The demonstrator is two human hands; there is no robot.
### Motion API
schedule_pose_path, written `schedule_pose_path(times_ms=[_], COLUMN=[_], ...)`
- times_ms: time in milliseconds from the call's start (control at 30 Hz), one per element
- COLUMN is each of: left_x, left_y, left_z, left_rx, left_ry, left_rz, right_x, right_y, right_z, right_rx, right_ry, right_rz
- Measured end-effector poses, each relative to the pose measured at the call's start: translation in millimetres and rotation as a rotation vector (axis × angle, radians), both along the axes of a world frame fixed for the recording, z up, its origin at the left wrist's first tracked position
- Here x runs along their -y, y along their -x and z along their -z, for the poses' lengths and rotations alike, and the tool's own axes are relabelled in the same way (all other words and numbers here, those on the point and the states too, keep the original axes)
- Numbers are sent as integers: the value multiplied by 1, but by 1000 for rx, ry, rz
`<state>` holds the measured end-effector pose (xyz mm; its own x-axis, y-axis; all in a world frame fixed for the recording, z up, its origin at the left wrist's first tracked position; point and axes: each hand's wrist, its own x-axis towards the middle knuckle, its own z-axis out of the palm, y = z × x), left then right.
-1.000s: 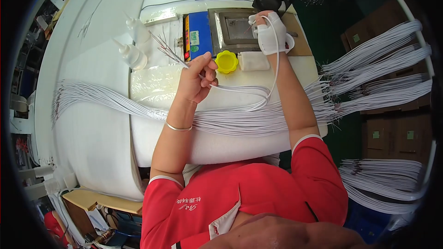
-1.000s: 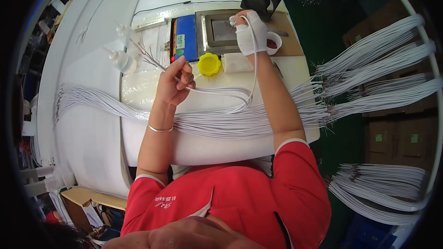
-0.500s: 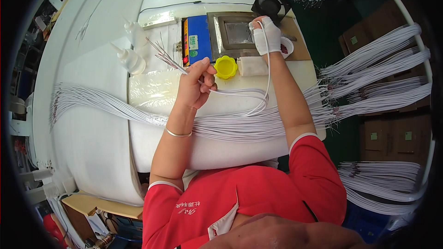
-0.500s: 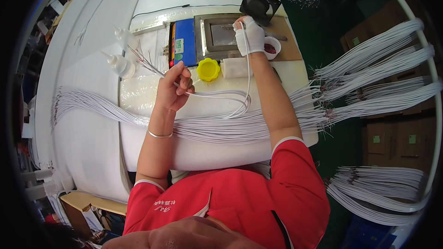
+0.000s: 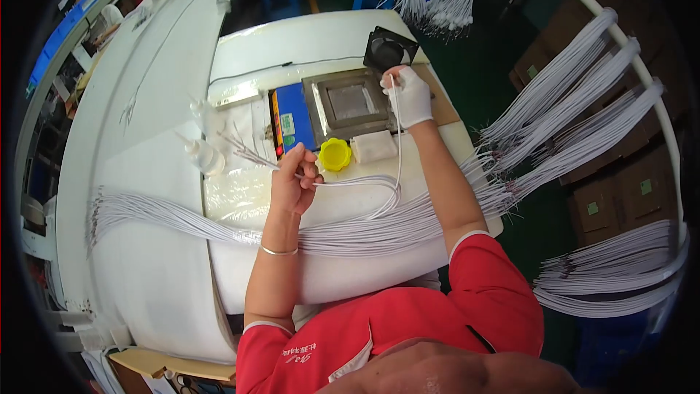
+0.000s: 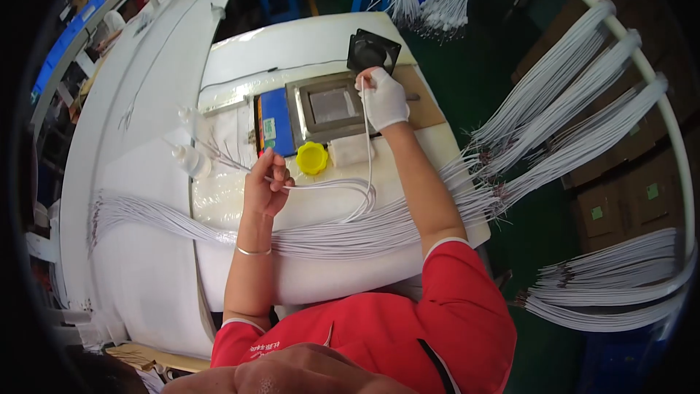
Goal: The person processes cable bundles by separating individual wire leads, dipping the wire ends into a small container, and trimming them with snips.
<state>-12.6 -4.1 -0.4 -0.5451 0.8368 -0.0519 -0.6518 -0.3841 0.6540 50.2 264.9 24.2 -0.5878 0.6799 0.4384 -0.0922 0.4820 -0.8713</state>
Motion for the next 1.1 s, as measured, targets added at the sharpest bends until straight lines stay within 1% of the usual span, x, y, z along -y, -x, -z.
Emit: schedule_pose_path(times_ms=[67, 100, 133, 200, 233, 267, 333, 367, 433, 467, 533, 600, 633, 667, 700, 767, 800, 900, 933, 1000, 1033, 1067, 1100], left_x=[-3, -4, -4, -6, -8, -9, -10, -9, -8, -10, -12, -12, -13, -14, -14, -12, -11, -10, -5, 6, 12, 17, 23], left_y=[-3, -3, -4, -7, -8, -9, -6, -7, -12, -15, -23, -28, -29, -30, -31, -31, -33, -45, -41, -30, -32, -39, -55], left_z=[-1, -2, -4, -6, -7, -5, 1, 2, -1, -3, -5, -6, -8, -9, -9, -7, -9, -31, -35, -41, -49, -59, -83], left_rx=[46, 73, 65, 92, 107, 104, 50, 23, -5, -30, -58, -121, -154, -158, -173, -198, -197, -314, -305, -585, -717, -694, -632], left_ry=[-121, -182, -192, -333, -401, -405, -372, -353, -328, -307, -284, -286, -288, -288, -311, -360, -361, -79, -83, 46, 110, 100, -119], left_rz=[-86, -131, -126, -150, -158, -147, -156, -163, -152, -145, -117, -108, -108, -99, -78, -50, -62, -182, -204, -97, -44, -72, -42], right_x=[-10, -14, -17, -23, -26, -29, -31, -27, -18, -16, 7, 28, 45, 64, 79, 119, 123, 127, 125, 116, 110, 104, 98], right_y=[-32, -53, -76, -127, -153, -179, -229, -245, -266, -268, -254, -219, -197, -174, -153, -123, -111, -84, -82, -83, -83, -82, -83], right_z=[-18, -28, -39, -53, -58, -60, -62, -61, -62, -63, -67, -70, -77, -77, -69, -50, -42, -16, -13, -10, -6, -1, 6], right_rx=[31, 39, 48, 177, 245, 315, 817, 813, 1275, 1271, 808, 507, 496, 384, 339, 185, 186, 313, 319, 101, 125, 65, 10], right_ry=[-354, -398, -442, -355, -377, -396, -467, -462, -285, -279, -445, -510, -400, -445, -499, -413, -416, -416, -426, -58, -79, 24, 132], right_rz=[155, 195, 236, 339, 409, 479, 563, 569, 491, 498, 491, 327, 165, -3, -179, -337, -348, -307, -327, -117, -143, -173, -196])
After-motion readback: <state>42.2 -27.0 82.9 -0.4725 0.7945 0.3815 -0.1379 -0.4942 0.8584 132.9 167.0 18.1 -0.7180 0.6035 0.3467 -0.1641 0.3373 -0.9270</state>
